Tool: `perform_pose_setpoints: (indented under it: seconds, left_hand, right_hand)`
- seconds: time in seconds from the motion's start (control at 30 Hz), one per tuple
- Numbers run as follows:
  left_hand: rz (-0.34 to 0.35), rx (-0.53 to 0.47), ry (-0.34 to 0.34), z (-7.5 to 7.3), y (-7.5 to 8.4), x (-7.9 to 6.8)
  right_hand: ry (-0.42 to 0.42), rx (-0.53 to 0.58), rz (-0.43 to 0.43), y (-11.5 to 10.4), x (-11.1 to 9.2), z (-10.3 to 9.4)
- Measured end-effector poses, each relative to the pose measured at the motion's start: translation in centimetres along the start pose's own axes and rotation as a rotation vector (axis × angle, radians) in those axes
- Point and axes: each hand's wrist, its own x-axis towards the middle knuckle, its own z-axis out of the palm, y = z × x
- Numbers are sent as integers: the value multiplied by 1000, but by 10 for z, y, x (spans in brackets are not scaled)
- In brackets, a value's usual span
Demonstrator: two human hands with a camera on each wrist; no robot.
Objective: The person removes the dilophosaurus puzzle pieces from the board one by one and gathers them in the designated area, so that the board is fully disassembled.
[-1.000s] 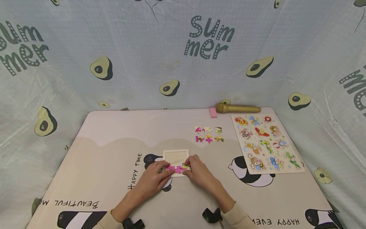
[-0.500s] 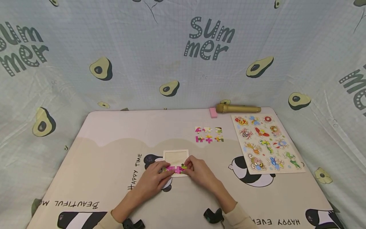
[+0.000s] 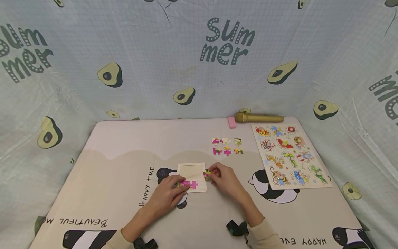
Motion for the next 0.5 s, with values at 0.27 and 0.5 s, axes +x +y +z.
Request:
perform_pose_setpoints:
  seconds: [0.27, 0.5]
  left_hand:
    - [9, -12, 15, 0, 0, 0]
    - [-1, -10, -1, -1, 1, 0]
  right_hand:
    - [113, -17, 30, 14, 5, -23]
    - [176, 9, 65, 28, 6, -44]
